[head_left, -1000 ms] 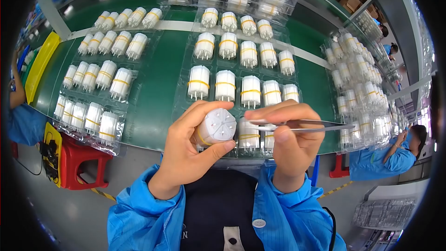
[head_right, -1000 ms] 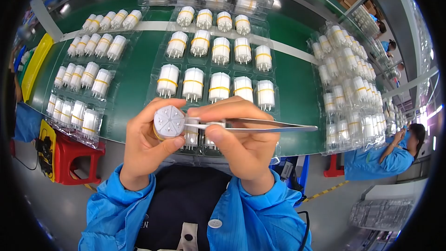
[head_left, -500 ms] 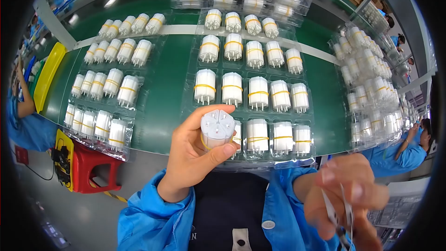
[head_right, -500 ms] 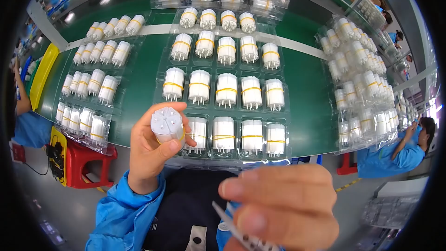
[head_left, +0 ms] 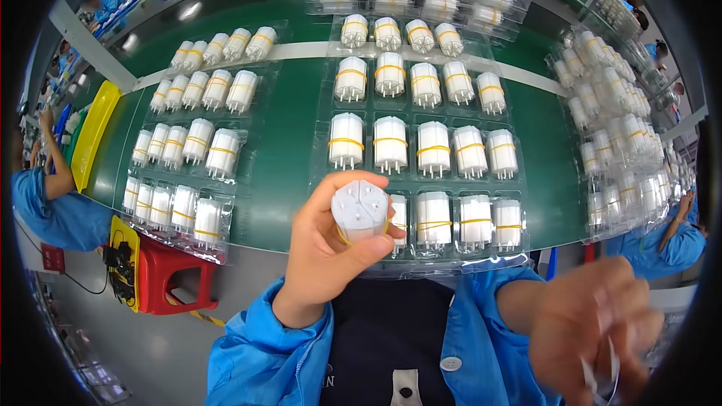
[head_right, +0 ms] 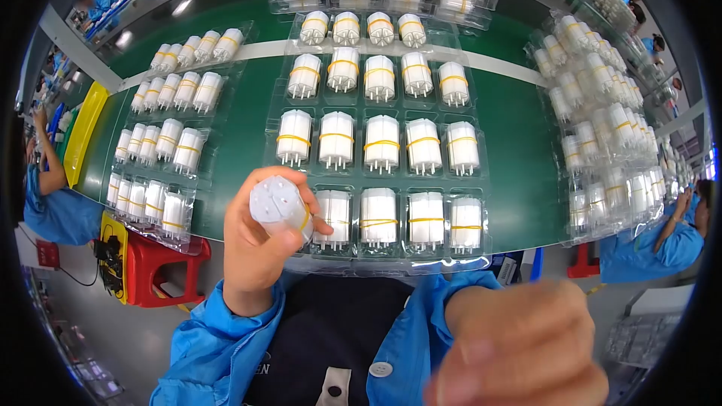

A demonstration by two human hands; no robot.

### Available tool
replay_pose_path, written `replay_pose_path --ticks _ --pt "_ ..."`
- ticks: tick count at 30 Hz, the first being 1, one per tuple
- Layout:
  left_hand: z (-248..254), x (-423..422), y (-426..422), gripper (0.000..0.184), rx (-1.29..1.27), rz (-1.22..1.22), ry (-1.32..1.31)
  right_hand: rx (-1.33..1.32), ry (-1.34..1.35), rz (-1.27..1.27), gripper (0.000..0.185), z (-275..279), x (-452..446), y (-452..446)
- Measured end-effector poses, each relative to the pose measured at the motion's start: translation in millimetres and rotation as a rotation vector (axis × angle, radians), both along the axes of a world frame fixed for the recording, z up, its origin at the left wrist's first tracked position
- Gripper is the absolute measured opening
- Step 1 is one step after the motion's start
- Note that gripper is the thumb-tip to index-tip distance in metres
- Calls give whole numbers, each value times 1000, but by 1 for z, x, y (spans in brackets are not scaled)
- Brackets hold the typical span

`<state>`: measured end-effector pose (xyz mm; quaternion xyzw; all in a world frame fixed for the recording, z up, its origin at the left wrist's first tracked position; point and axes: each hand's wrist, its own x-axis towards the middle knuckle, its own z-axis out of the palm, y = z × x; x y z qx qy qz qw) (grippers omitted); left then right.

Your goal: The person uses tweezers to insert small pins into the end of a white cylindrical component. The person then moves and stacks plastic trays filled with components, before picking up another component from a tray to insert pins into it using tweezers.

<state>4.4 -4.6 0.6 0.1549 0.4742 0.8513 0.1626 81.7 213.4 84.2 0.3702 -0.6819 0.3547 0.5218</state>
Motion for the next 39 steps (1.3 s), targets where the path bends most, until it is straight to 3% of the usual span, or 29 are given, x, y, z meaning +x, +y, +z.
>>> replay_pose_path --ticks 1,3,5,8,14,39 --pt "-1 1 2 53 -78 52 67 5 2 -1 58 -7 -7 -8" --pt "-7 0 11 53 -142 174 196 -375 -231 246 36 -21 -29 -29" --pt "-13 1 12 55 -327 339 369 -463 -492 264 25 -38 -33 -36" --pt "-15 0 15 55 -373 413 514 -566 -718 333 22 -55 -36 -46" --pt "-7 0 18 55 -494 506 667 -552 -785 283 18 -63 -45 -52" --pt "-9 1 20 49 -657 581 823 -419 -778 192 16 -64 -49 -49"
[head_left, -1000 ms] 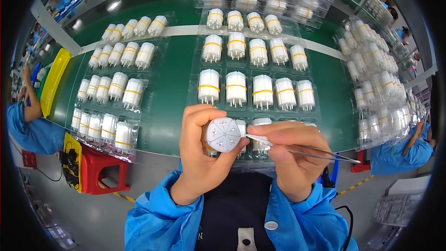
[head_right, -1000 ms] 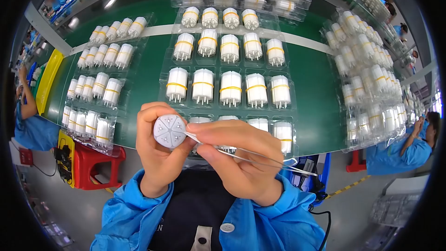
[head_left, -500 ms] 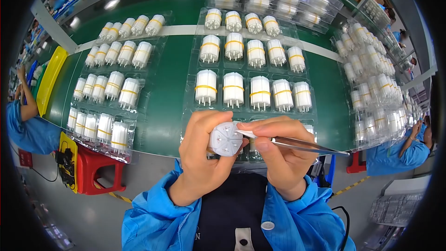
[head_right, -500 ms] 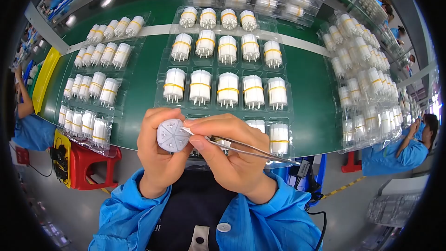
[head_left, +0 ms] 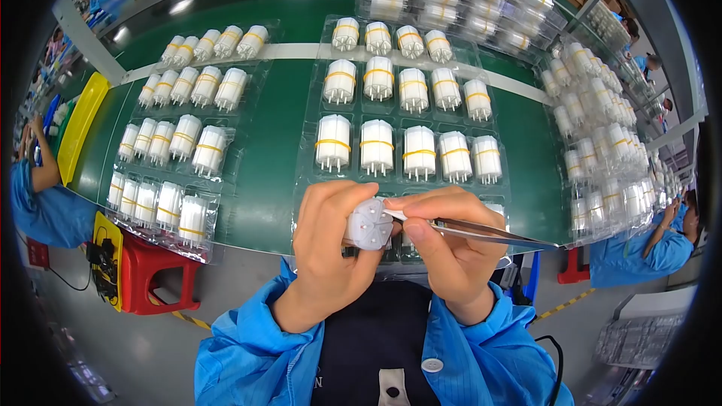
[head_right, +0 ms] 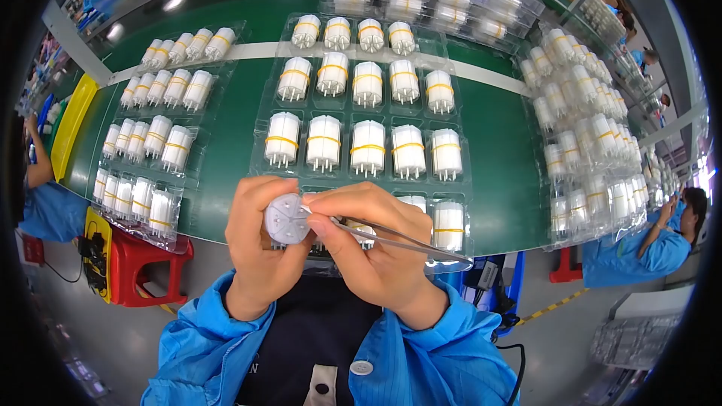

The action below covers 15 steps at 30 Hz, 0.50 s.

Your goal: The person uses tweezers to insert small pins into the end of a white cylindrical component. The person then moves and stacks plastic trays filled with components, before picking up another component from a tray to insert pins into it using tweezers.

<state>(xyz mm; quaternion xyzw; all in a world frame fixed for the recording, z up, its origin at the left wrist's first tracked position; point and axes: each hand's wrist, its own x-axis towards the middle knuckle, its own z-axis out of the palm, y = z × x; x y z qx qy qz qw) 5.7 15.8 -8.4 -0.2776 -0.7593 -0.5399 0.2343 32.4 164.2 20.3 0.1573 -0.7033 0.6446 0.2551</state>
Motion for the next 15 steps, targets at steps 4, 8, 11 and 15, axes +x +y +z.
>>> replay_pose_path --ticks 4,8,11,15 --pt "15 2 -4 46 142 -155 -183 -43 -60 17 18 4 3 14" --pt "24 -9 -21 39 -11 -225 -165 -95 26 -53 18 18 5 49" --pt "36 -16 -20 30 -28 -227 -179 -108 121 -167 20 28 2 88" --pt "71 -29 -9 25 -135 -307 -172 -180 57 -234 18 44 -16 138"
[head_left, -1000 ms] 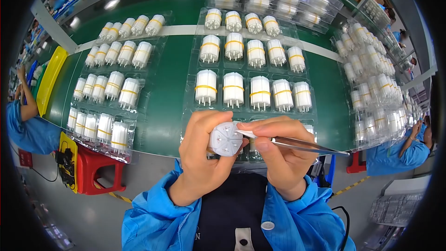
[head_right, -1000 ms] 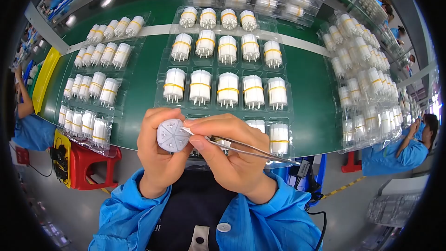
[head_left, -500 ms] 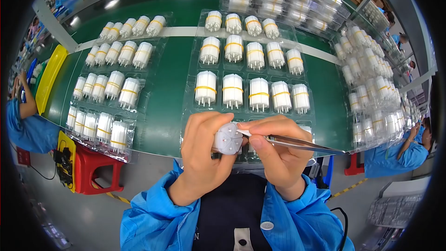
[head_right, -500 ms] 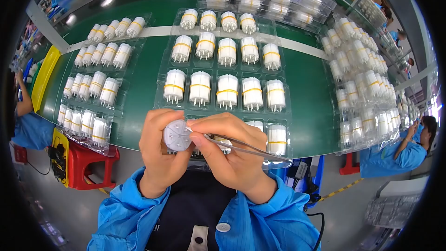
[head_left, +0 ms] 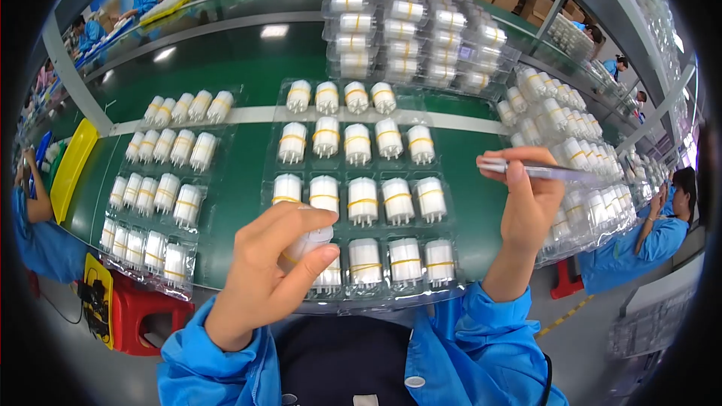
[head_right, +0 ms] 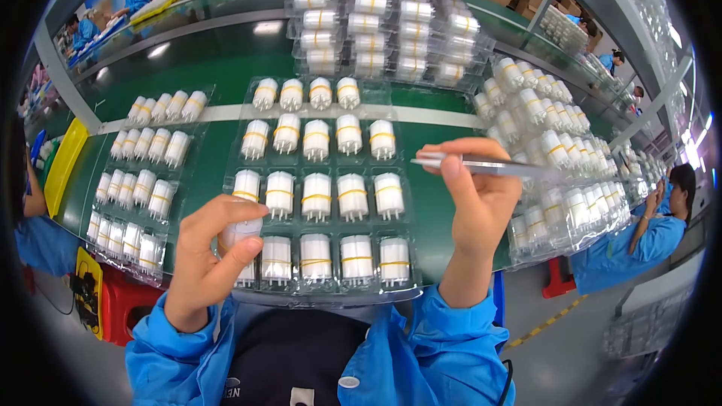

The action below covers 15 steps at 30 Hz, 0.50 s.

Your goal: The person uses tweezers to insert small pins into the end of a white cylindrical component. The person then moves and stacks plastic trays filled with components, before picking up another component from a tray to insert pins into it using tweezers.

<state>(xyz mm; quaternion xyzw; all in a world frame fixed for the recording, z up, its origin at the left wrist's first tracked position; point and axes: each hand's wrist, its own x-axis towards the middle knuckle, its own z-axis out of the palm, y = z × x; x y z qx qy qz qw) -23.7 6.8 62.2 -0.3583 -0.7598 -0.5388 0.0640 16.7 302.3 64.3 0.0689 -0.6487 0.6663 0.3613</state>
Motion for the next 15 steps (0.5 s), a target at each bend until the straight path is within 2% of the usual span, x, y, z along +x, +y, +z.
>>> replay_pose_path --ticks 2,4,6,7,8,9,10,12,14,15 --pt "13 -12 13 25 -25 -47 129 28 14 -27 16 -7 -16 22" --pt "33 -19 27 22 -51 -85 -186 -16 -126 -102 15 -25 -34 44" --pt "39 -38 49 20 -50 -126 -248 -48 -101 -112 17 -41 -44 59" --pt "41 -49 62 20 -93 -133 -237 -262 -99 -114 17 -43 -43 66" --pt "42 -59 72 27 -171 -150 -338 -475 -94 -113 17 -47 -41 74" --pt "30 -76 84 35 -150 -185 -300 -378 -120 -282 18 -51 -38 85" --pt "14 -96 97 43 -127 -220 -263 -380 -109 -303 18 -50 -28 90" --pt "-3 -137 122 56 -193 -228 -419 154 -102 -642 18 -45 2 91" --pt "-36 -185 154 62 -183 -86 -182 424 -44 -858 19 -36 46 82" --pt "-38 -194 169 62 -178 -94 -177 435 97 -973 19 -35 64 80"
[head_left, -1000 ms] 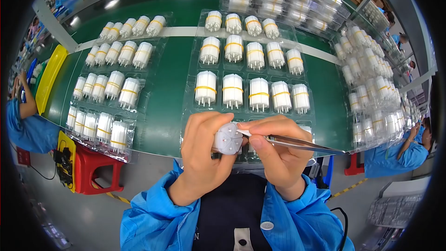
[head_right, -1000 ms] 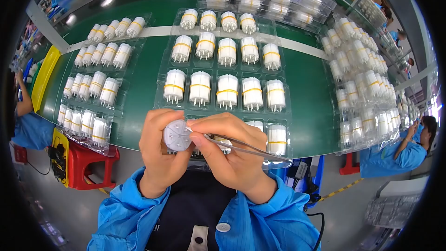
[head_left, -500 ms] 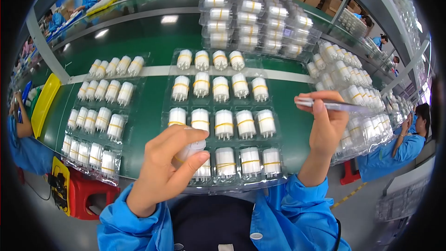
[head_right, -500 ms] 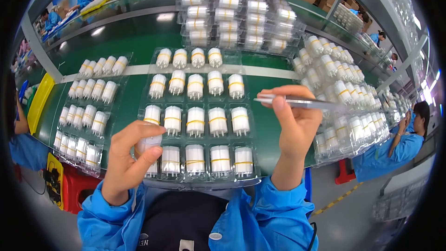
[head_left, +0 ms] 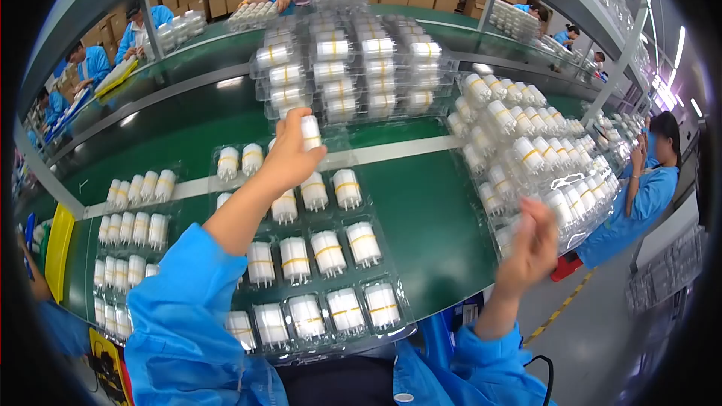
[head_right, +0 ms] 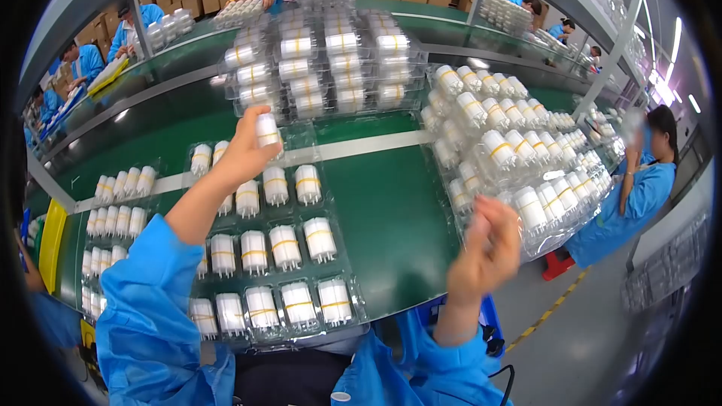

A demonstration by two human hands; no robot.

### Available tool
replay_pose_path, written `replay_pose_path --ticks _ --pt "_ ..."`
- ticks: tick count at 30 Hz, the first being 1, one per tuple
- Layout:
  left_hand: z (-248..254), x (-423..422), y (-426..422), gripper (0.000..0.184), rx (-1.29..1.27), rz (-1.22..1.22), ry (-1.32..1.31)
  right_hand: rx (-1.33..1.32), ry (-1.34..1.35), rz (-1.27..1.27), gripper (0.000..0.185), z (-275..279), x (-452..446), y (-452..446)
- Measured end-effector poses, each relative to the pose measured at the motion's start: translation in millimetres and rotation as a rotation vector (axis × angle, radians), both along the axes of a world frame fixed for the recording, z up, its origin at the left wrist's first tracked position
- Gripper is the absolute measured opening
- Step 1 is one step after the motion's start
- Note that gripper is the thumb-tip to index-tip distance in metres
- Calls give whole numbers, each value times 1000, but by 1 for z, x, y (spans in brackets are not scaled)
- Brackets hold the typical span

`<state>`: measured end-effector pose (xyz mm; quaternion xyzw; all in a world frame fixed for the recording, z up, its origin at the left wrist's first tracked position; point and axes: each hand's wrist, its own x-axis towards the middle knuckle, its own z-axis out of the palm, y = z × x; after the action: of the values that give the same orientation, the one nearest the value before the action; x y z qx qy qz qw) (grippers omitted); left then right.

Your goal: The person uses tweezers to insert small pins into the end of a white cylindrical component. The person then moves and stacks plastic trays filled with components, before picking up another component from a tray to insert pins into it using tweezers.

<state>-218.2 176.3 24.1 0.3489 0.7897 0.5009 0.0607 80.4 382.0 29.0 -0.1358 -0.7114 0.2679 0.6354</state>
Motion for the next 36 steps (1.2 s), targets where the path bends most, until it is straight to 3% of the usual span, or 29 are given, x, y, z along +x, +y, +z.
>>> replay_pose_path --ticks 1,3,4,6,7,9,13,14,16,18,23,27,30,36 --pt "-1 -3 18 63 -33 83 105 75 134 -86 19 -4 17 0" --pt "-6 -10 41 64 -58 157 203 -40 267 -502 17 -27 55 18" --pt "-9 -13 50 65 -176 174 175 -30 265 -507 17 -44 73 32" --pt "-14 -12 61 66 -465 246 273 -729 371 -341 17 -80 98 61" --pt "-21 -15 62 66 -461 233 270 -724 371 -353 17 -90 96 66" --pt "-38 -21 62 68 -541 309 483 -983 422 -92 23 -101 93 72" --pt "-38 -15 64 75 -575 373 583 -1025 511 -107 28 -101 105 72" --pt "-38 -12 64 75 -585 392 632 -1163 463 -20 29 -115 111 73" --pt "-29 -2 68 72 -461 346 735 -1332 427 131 25 -119 110 69" --pt "-18 14 70 65 -340 223 817 -1261 463 185 24 -126 112 73" --pt "0 40 80 56 -215 181 841 -1148 497 216 19 -125 122 71" --pt "-10 30 69 44 -307 80 898 -1168 533 172 13 -128 147 72" --pt "-21 23 69 39 -506 74 674 -1178 501 305 7 -133 178 75" --pt "-36 20 61 30 -545 68 646 -1141 440 390 16 -144 200 90"
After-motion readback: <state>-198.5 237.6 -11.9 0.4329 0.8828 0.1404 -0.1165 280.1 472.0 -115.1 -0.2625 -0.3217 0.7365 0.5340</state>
